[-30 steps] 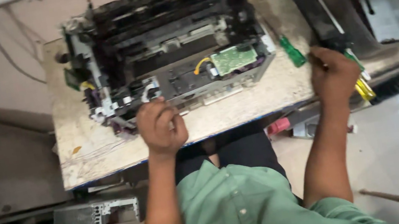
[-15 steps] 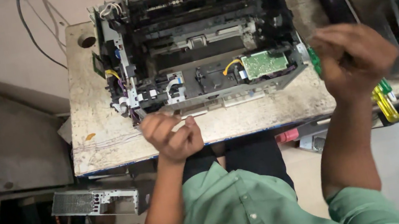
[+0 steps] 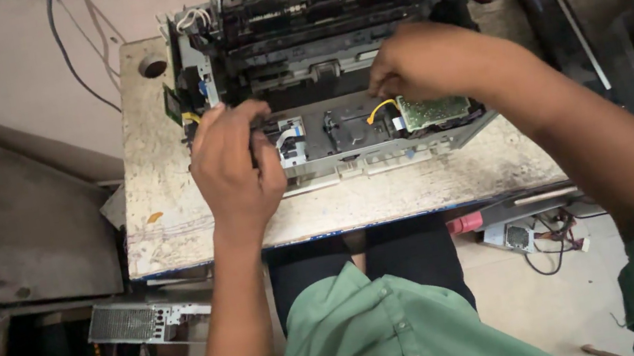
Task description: The person disassembles a printer on a workbench, removing the toner cartridge, metal cover, and internal components by hand. The removed parts are placed on the table beside the printer.
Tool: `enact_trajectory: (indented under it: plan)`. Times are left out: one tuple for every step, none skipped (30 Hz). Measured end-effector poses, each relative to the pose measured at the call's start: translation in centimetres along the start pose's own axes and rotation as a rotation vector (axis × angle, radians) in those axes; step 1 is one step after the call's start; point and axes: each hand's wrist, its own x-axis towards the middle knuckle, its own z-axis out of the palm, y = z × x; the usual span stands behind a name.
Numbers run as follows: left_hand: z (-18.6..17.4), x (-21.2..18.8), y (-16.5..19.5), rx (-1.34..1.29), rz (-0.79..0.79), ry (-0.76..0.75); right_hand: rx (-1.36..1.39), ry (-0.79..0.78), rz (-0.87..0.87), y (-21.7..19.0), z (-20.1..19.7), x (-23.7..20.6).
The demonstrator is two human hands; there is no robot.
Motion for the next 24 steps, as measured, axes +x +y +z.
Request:
enact_trajectory:
  plan:
    - [0.2,-0.1,0.0,0.012,-0.009,0.024,0.052,-0.022,-0.012,0.6,0.2,0.3]
    - [0.4,-0.2,0.0,0.012,-0.013,0.027,0.077,-0.042,0.015,1.2,0.2,0.5]
    - [0.5,-0.3,-0.1,0.011,-0.019,0.03,0.103,-0.063,0.043,1.6,0.3,0.8]
    - [0.6,-0.5,-0.2,0.01,-0.026,0.03,0.132,-0.084,0.071,2.0,0.3,1.0]
    - [0.7,-0.6,-0.3,0.02,-0.024,0.029,0.133,-0.092,0.036,2.3,0.2,1.2]
    - [0.7,-0.7,-0.4,0.03,-0.02,0.027,0.136,-0.097,0.001,2.5,0.2,1.2]
    - [0.8,-0.8,-0.5,0.041,-0.016,0.024,0.139,-0.101,-0.034,2.6,0.3,1.2]
    - [0.9,-0.8,-0.6,0.037,-0.006,0.031,0.124,-0.092,-0.028,2.6,0.3,1.1]
    - [1.0,-0.8,-0.7,0.035,0.002,0.042,0.107,-0.084,-0.024,2.6,0.4,1.0]
    - [1.2,-0.9,-0.8,0.034,0.007,0.054,0.089,-0.079,-0.023,2.5,0.5,0.8]
    - [1.3,-0.9,-0.9,0.032,0.013,0.068,0.083,-0.068,-0.026,2.5,0.6,0.7]
    - [1.5,-0.9,-1.0,0.03,0.018,0.081,0.079,-0.058,-0.029,2.5,0.7,0.6]
    - [1.6,-1.0,-1.1,0.03,0.022,0.092,0.076,-0.047,-0.034,2.5,0.8,0.6]
    - [1.6,-1.0,-1.1,0.027,0.022,0.098,0.11,-0.033,-0.031,2.5,0.8,0.6]
    - [1.7,-1.1,-1.1,0.025,0.023,0.103,0.144,-0.018,-0.028,2.5,0.9,0.6]
    - [1.7,-1.1,-1.2,0.022,0.024,0.111,0.176,-0.003,-0.025,2.6,1.0,0.8]
    - [1.7,-1.1,-1.2,0.023,0.029,0.115,0.168,-0.017,-0.028,2.7,1.0,0.9]
    - [1.7,-1.1,-1.3,0.023,0.034,0.117,0.162,-0.032,-0.029,2.8,1.0,1.0]
    - [1.7,-1.2,-1.3,0.022,0.04,0.12,0.155,-0.046,-0.029,2.9,1.1,1.1]
    - [1.7,-1.1,-1.3,0.022,0.039,0.119,0.143,-0.041,-0.041,2.9,1.1,1.2]
    - [1.7,-1.1,-1.3,0.022,0.038,0.118,0.131,-0.036,-0.051,3.0,1.1,1.2]
    - [1.7,-1.1,-1.2,0.02,0.035,0.117,0.119,-0.033,-0.059,3.0,1.1,1.1]
    - [1.7,-1.1,-1.2,0.021,0.036,0.118,0.12,-0.036,-0.035,2.9,1.1,1.1]
    - [1.7,-1.1,-1.2,0.022,0.037,0.119,0.121,-0.04,-0.011,2.8,1.0,1.0]
